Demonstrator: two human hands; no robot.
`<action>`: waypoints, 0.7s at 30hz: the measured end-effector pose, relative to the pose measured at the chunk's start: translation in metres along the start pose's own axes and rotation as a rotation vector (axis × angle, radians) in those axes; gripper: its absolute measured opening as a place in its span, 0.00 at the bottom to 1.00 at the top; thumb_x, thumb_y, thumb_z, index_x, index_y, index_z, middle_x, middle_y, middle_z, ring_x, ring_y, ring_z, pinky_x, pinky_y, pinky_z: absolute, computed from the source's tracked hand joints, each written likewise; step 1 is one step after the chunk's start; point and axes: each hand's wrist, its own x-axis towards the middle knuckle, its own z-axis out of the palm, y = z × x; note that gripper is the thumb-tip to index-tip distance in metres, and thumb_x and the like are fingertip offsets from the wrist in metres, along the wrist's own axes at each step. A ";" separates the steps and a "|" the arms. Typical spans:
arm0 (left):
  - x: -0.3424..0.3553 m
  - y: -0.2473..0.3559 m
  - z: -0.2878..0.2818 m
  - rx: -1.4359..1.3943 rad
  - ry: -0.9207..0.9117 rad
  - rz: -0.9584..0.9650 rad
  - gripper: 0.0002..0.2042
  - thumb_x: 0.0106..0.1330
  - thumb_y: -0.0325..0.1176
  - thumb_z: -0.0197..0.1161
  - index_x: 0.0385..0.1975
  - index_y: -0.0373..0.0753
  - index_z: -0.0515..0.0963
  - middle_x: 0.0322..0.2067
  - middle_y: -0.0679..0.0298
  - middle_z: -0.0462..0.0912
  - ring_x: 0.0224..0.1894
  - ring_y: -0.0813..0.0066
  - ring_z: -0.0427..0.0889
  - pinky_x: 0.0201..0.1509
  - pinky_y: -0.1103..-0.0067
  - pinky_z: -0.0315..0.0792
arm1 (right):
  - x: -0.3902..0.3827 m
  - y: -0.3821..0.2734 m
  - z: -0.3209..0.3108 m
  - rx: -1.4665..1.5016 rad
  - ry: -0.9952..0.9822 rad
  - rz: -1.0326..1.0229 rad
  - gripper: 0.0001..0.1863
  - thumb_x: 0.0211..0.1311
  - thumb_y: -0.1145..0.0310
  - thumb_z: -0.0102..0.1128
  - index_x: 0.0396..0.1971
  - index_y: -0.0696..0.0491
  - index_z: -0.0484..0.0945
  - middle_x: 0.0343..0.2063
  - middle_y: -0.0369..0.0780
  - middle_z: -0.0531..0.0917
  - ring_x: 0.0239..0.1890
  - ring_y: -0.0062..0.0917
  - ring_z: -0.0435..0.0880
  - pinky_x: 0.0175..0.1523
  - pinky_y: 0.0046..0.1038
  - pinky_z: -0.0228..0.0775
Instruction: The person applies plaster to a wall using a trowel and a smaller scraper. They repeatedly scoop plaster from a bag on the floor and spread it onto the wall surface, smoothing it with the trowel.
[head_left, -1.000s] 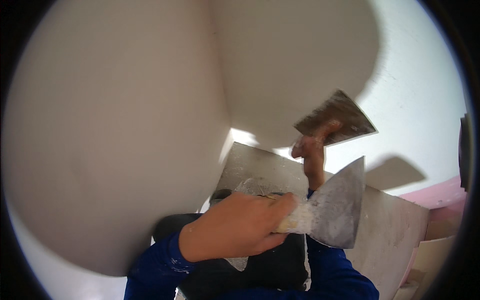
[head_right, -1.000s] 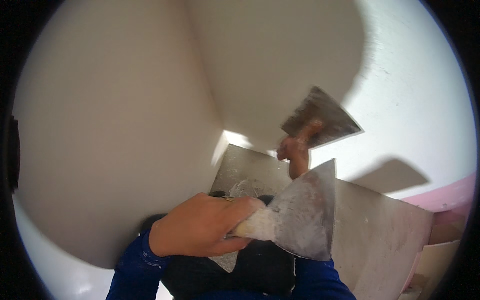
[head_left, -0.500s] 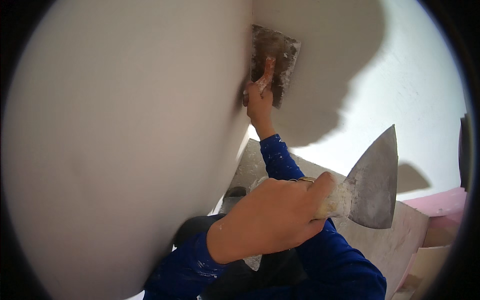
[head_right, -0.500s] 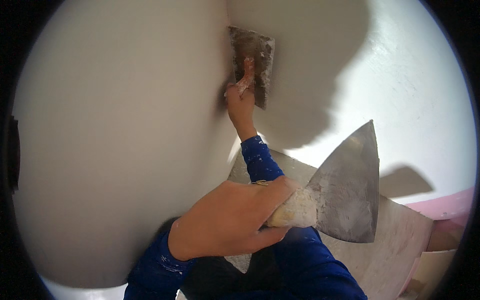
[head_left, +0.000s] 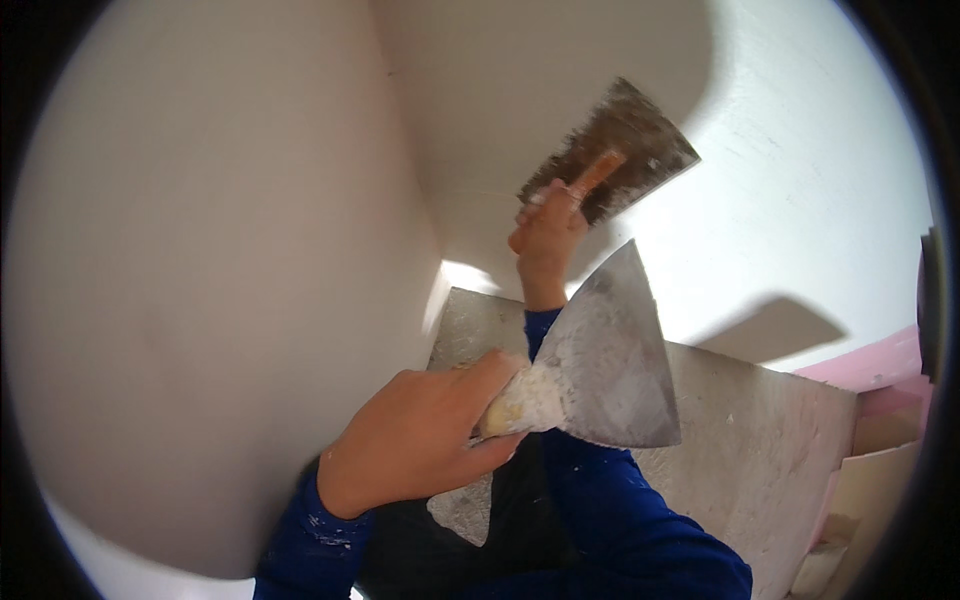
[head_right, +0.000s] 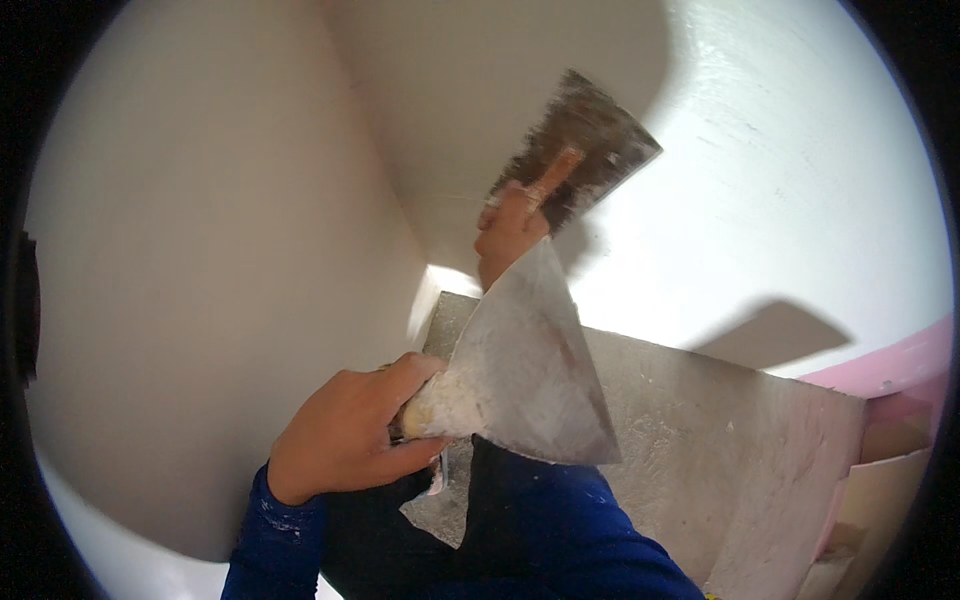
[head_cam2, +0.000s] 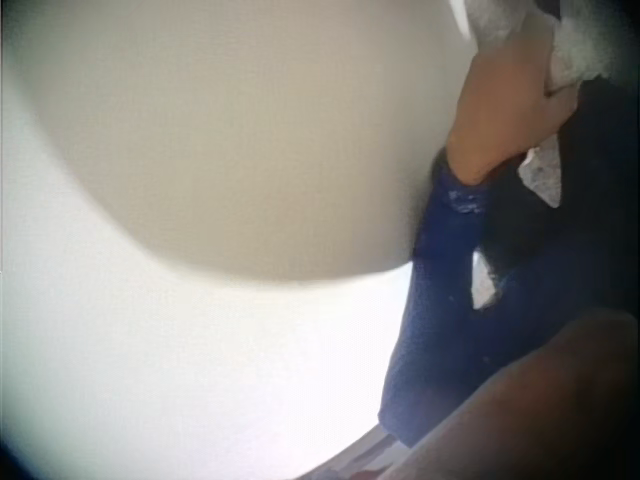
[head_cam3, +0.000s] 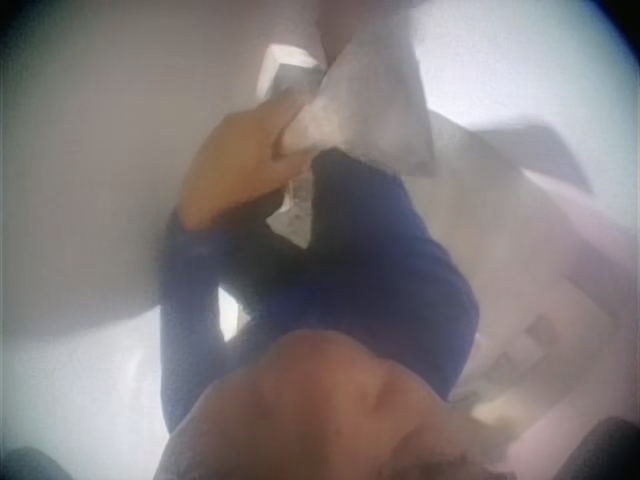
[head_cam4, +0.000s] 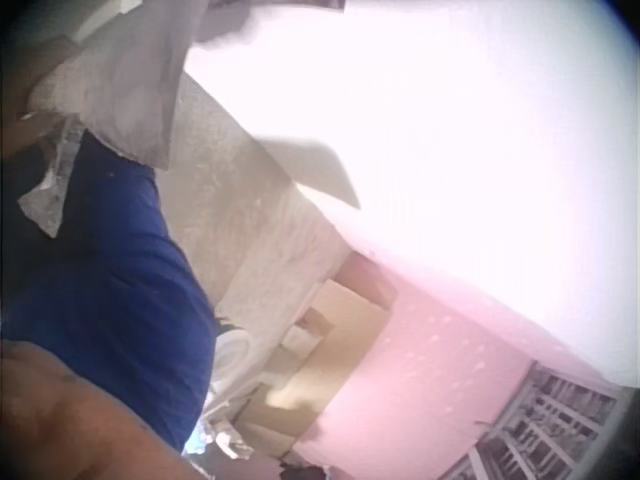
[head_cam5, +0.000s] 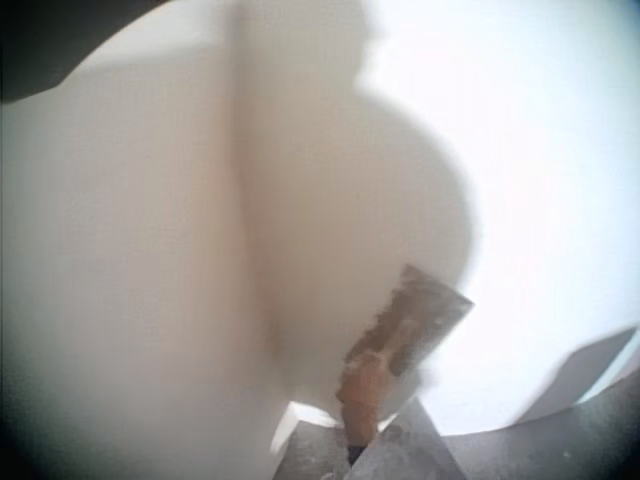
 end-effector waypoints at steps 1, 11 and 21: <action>-0.008 -0.015 -0.013 0.013 0.001 0.020 0.27 0.57 0.41 0.71 0.54 0.38 0.72 0.37 0.49 0.84 0.34 0.47 0.85 0.39 0.65 0.77 | -0.002 0.000 0.000 0.009 0.087 0.066 0.12 0.70 0.60 0.55 0.30 0.51 0.75 0.19 0.31 0.73 0.18 0.18 0.72 0.23 0.22 0.62; -0.099 -0.146 -0.184 0.059 -0.090 0.054 0.27 0.55 0.39 0.72 0.54 0.38 0.72 0.37 0.52 0.84 0.33 0.49 0.84 0.37 0.66 0.76 | -0.025 0.018 0.009 0.034 -0.014 -0.211 0.13 0.72 0.57 0.53 0.28 0.47 0.69 0.19 0.31 0.69 0.23 0.19 0.71 0.29 0.24 0.65; -0.199 -0.251 -0.357 -0.041 -0.100 0.229 0.26 0.59 0.38 0.70 0.55 0.38 0.69 0.28 0.51 0.82 0.30 0.49 0.83 0.33 0.64 0.75 | -0.174 0.286 0.288 -0.227 -0.420 0.013 0.14 0.71 0.57 0.58 0.29 0.50 0.76 0.17 0.28 0.73 0.17 0.14 0.71 0.19 0.22 0.60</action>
